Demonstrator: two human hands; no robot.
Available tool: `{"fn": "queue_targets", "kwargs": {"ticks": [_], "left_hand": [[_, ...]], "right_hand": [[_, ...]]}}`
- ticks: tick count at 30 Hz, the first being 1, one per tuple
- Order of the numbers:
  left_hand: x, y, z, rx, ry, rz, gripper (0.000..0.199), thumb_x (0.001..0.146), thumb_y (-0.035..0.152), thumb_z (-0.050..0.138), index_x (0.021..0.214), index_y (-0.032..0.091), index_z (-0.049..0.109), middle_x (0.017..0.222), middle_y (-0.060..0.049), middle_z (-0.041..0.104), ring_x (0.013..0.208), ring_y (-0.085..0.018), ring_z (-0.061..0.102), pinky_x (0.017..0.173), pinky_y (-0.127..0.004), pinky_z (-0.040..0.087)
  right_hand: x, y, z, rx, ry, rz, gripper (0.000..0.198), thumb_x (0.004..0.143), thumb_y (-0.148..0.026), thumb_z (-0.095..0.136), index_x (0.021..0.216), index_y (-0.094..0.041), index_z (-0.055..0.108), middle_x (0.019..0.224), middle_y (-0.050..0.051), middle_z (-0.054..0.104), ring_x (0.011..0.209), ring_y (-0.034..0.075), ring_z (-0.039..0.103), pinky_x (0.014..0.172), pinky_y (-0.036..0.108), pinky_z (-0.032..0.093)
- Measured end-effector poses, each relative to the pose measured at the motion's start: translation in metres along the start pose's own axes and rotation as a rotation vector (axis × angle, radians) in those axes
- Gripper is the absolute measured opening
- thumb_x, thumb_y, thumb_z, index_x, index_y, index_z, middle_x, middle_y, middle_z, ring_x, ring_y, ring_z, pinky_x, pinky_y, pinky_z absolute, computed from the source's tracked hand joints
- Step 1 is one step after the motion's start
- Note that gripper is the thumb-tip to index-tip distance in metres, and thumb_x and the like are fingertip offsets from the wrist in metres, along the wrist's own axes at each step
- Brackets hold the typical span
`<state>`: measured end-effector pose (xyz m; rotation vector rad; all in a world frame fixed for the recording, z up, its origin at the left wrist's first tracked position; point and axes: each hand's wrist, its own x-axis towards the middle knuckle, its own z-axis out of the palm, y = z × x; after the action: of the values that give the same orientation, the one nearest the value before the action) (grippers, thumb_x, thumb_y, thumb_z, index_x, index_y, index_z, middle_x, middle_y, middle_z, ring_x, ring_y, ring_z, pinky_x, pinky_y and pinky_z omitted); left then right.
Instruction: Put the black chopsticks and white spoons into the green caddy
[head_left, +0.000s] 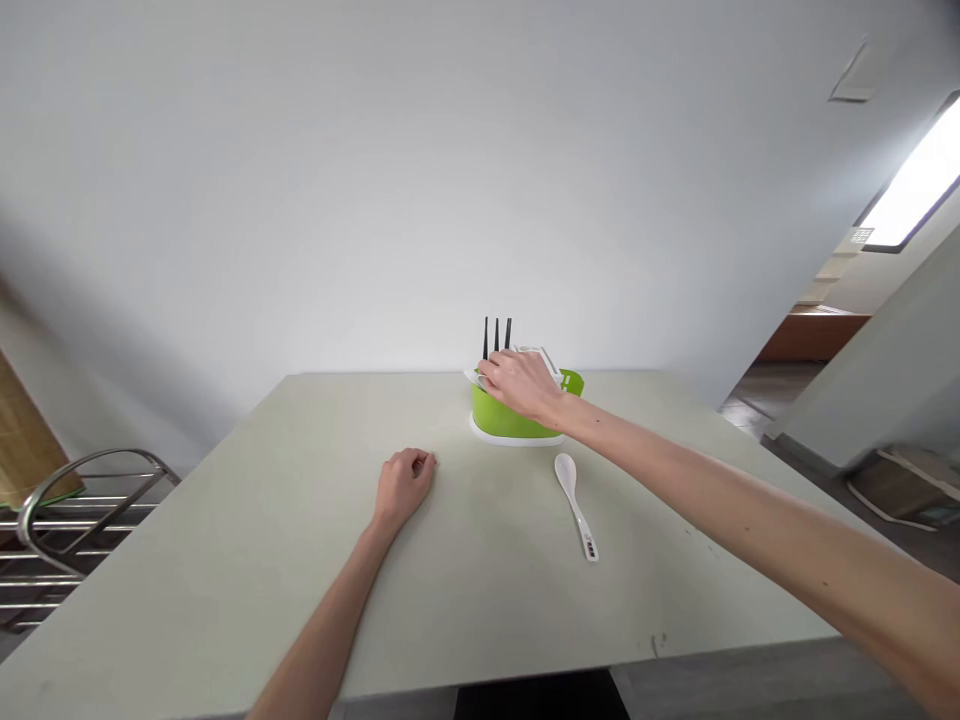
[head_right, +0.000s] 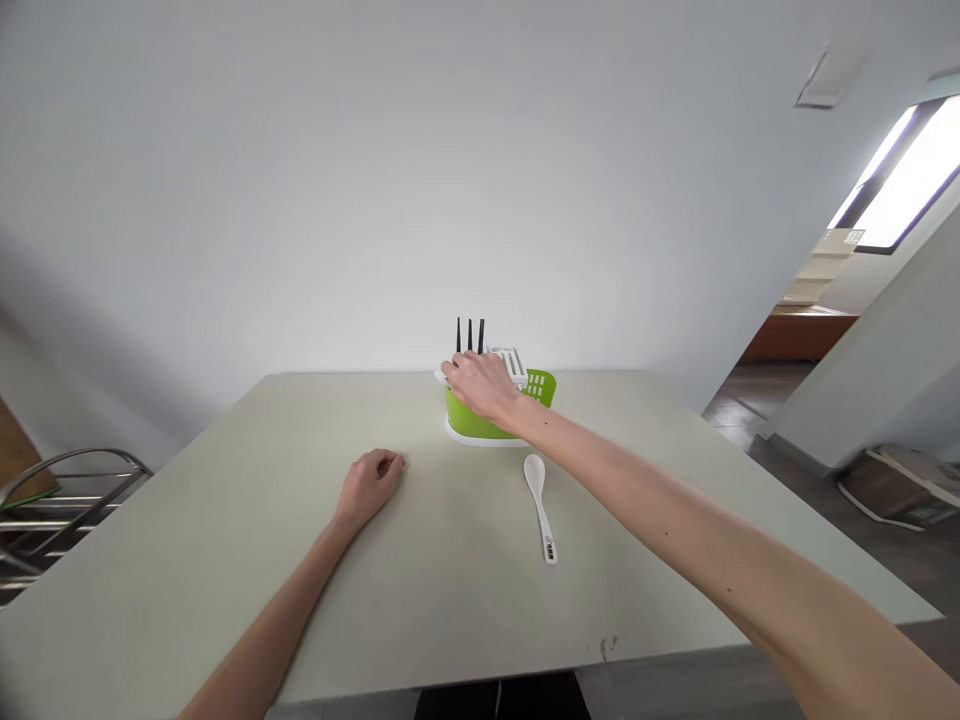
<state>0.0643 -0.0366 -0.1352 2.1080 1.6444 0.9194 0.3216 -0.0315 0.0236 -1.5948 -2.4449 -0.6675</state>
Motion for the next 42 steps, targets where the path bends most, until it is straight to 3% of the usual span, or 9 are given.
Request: {"fn": "queue_targets", "kwargs": {"ticks": [16,20,25,28,31,36,42], "left_hand": [[0.002,-0.005,0.003,0.003,0.020,0.023,0.031,0.094,0.043,0.051,0.080,0.023,0.069,0.090,-0.006,0.076,0.082,-0.023,0.067,0.076,-0.035,0.048],[0.002,-0.004,0.003,0.008,0.030,0.032,0.030,0.093,0.043,0.051,0.080,0.023,0.069,0.088,-0.006,0.076,0.082,-0.023,0.067,0.075,-0.034,0.048],[0.001,-0.002,0.002,0.009,0.023,0.026,0.030,0.094,0.042,0.051,0.079,0.023,0.070,0.089,-0.006,0.076,0.081,-0.023,0.068,0.075,-0.034,0.048],[0.001,-0.002,0.002,0.009,0.015,0.025,0.030,0.093,0.043,0.051,0.081,0.023,0.069,0.089,-0.006,0.076,0.082,-0.023,0.068,0.075,-0.034,0.048],[0.003,-0.004,0.003,0.018,0.019,0.026,0.031,0.093,0.044,0.050,0.081,0.023,0.069,0.087,-0.007,0.075,0.083,-0.024,0.067,0.076,-0.034,0.048],[0.004,-0.005,0.003,0.012,0.020,0.030,0.034,0.093,0.046,0.049,0.082,0.023,0.071,0.088,-0.007,0.076,0.084,-0.024,0.067,0.077,-0.035,0.049],[0.004,-0.005,0.003,-0.005,0.013,0.020,0.035,0.093,0.048,0.048,0.083,0.023,0.071,0.092,-0.007,0.077,0.088,-0.025,0.068,0.079,-0.036,0.049]], "right_hand": [[0.013,-0.004,0.009,0.231,-0.048,0.033,0.025,0.099,-0.019,0.054,0.120,-0.017,0.068,0.111,0.012,0.076,0.098,0.024,0.070,0.072,0.031,0.042],[0.000,0.002,0.002,0.360,0.027,0.022,0.033,0.100,-0.016,0.051,0.130,-0.019,0.064,0.114,0.007,0.077,0.100,0.020,0.070,0.077,0.028,0.044],[-0.040,0.018,-0.011,0.450,0.123,-0.020,0.027,0.101,-0.019,0.049,0.118,-0.023,0.069,0.107,0.003,0.079,0.084,0.017,0.070,0.070,0.027,0.041],[-0.072,0.033,-0.013,0.347,-0.005,-0.080,0.028,0.103,-0.020,0.046,0.115,-0.022,0.071,0.099,0.003,0.079,0.075,0.016,0.067,0.064,0.028,0.037],[-0.104,0.047,-0.004,0.245,-0.220,-0.099,0.030,0.104,-0.021,0.043,0.116,-0.024,0.071,0.101,0.005,0.080,0.076,0.019,0.069,0.067,0.029,0.038],[-0.144,0.056,0.032,0.278,-0.554,0.223,0.038,0.104,-0.044,0.050,0.132,-0.023,0.065,0.124,0.014,0.074,0.108,0.031,0.071,0.084,0.036,0.046],[-0.153,0.031,0.065,0.313,-0.608,0.452,0.058,0.104,-0.060,0.039,0.133,-0.015,0.060,0.118,0.019,0.075,0.109,0.034,0.072,0.079,0.038,0.050]]}}
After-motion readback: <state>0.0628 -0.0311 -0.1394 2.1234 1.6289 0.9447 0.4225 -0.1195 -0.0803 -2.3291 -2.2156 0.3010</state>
